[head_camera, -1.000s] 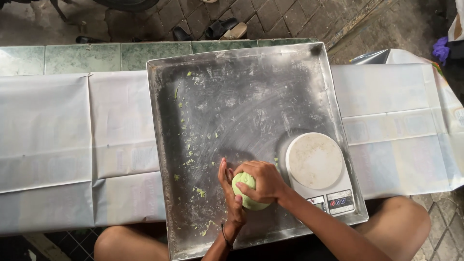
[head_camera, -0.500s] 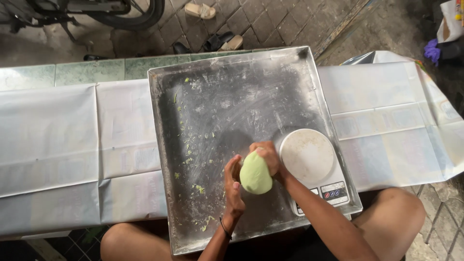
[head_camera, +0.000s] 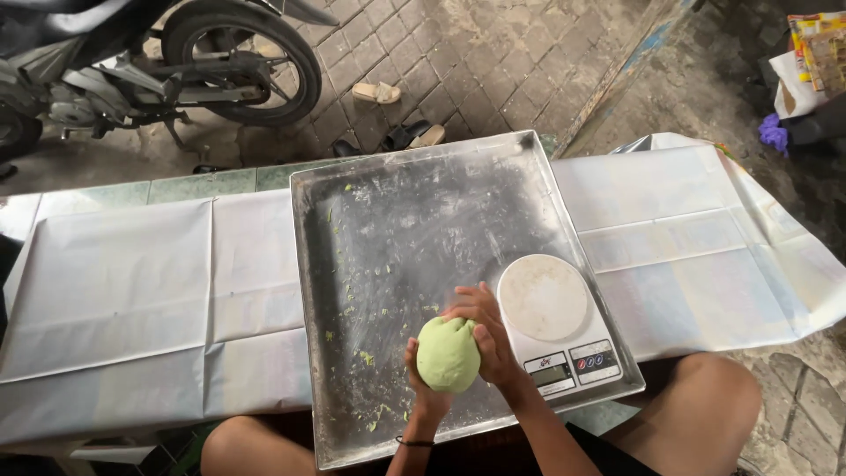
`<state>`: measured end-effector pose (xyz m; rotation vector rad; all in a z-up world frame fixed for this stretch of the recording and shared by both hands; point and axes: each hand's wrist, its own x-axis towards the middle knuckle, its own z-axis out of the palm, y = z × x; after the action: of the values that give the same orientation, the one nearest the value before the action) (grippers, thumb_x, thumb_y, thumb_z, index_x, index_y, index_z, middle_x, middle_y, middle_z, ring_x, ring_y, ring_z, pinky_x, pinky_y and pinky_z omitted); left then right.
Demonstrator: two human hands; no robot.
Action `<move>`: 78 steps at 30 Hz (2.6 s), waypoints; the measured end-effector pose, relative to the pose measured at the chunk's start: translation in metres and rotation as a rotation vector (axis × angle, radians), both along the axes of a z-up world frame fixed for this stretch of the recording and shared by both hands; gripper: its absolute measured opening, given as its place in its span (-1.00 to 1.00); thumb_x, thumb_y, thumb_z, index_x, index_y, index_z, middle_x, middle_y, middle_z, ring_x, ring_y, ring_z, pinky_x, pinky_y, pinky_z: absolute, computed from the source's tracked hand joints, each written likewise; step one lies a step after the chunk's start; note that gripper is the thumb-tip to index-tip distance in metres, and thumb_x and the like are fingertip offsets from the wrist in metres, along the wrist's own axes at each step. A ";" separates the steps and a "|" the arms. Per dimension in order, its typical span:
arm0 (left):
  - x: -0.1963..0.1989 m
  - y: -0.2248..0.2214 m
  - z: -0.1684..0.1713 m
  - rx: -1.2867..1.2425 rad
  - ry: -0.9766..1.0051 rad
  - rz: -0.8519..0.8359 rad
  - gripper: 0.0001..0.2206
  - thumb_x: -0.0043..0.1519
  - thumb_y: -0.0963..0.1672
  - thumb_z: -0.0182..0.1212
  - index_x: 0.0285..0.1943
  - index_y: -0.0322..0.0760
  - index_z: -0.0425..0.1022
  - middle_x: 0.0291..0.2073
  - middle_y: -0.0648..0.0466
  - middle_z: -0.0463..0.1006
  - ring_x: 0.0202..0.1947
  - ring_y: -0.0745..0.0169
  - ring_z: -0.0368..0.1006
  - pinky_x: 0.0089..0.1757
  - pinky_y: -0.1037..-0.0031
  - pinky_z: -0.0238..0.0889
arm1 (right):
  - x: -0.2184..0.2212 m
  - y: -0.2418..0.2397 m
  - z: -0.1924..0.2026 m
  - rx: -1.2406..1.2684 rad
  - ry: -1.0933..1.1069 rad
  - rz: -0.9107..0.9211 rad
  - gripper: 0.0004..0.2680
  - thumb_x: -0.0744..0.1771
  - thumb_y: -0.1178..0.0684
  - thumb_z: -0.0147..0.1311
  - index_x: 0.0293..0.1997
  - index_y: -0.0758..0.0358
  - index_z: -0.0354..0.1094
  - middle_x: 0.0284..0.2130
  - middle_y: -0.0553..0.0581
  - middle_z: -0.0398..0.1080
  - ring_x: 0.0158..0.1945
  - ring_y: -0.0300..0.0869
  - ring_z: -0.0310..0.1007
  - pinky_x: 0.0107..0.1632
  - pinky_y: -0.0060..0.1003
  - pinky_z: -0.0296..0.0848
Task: Kneading and shaping a piece of green dough on a metal tray
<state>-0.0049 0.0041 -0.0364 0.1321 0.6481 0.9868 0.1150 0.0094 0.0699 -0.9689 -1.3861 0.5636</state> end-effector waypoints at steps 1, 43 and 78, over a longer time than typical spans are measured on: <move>-0.001 0.000 0.020 0.158 -0.013 0.039 -0.24 0.14 0.25 -0.13 0.33 -0.30 0.39 0.14 -0.27 0.53 0.08 -0.30 0.47 -0.09 0.06 0.44 | 0.006 -0.004 0.003 -0.071 -0.188 -0.110 -0.70 0.45 -0.13 -0.36 0.21 0.25 0.12 0.16 0.27 0.09 0.39 0.12 0.01 0.53 0.21 -0.17; -0.018 0.032 0.039 0.635 0.703 -0.184 -0.55 0.40 -0.02 -0.25 0.36 -0.31 0.34 0.28 -0.11 0.46 0.28 0.12 0.36 0.20 0.39 0.18 | -0.005 0.010 0.013 -0.072 -1.163 -0.236 -0.71 0.37 -0.13 -0.01 0.14 0.13 0.47 0.14 0.13 0.48 0.18 -0.09 0.47 0.29 0.15 0.14; -0.012 0.033 0.031 0.710 0.840 -0.160 -0.10 0.27 0.33 -0.39 0.59 -0.32 -0.18 0.50 -0.25 0.09 0.43 -0.17 0.17 0.24 0.07 0.18 | 0.036 0.114 -0.051 -0.454 -0.476 0.136 -0.68 0.32 0.00 -0.12 -0.70 0.07 -0.13 -0.79 -0.12 -0.06 -0.67 -0.33 -0.14 -0.55 -0.25 -0.08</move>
<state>-0.0173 0.0372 -0.0057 1.2545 0.9946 0.9523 0.1509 0.1236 0.0187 -1.4466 -1.7976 0.8068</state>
